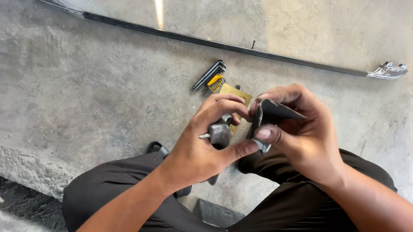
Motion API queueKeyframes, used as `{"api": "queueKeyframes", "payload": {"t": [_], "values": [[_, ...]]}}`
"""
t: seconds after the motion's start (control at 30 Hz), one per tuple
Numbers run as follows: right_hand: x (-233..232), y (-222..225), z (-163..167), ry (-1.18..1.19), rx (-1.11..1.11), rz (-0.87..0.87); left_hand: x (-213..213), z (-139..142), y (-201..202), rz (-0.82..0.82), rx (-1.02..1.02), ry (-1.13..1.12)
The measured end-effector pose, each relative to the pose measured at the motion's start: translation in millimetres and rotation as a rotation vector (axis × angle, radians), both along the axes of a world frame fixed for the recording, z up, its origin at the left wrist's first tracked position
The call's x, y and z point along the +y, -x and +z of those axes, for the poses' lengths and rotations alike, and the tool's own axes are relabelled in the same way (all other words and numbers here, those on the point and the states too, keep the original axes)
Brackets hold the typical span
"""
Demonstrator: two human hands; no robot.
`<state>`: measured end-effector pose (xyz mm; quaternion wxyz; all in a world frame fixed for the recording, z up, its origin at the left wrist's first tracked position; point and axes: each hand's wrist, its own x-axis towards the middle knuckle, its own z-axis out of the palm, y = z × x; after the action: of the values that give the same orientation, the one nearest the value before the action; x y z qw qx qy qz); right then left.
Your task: The person sits on the floor and sands a small metal part with a sanding block. They rotate the part to reach different faces and edges, then set it down briefly before picking it up again to continue sanding.
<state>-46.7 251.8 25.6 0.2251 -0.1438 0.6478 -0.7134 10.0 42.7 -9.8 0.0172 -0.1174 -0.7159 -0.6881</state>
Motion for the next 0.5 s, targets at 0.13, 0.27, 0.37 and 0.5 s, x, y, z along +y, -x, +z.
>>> {"api": "queueKeyframes", "payload": {"t": [0.13, 0.27, 0.37, 0.5], "values": [[-5, -1, -4, 0.129, -0.185, -0.058, 9, 4, 4, 0.119, 0.002, 0.125], [-7, 1, -7, 0.286, -0.256, -0.067, 6, 5, 11, 0.104, 0.001, 0.155], [-8, 0, -11, 0.297, -0.257, -0.115, 2, 2, 14, 0.077, -0.021, 0.138], [-15, -6, -18, 0.309, -0.200, -0.166, 4, -5, 13, 0.083, -0.040, 0.120]]}}
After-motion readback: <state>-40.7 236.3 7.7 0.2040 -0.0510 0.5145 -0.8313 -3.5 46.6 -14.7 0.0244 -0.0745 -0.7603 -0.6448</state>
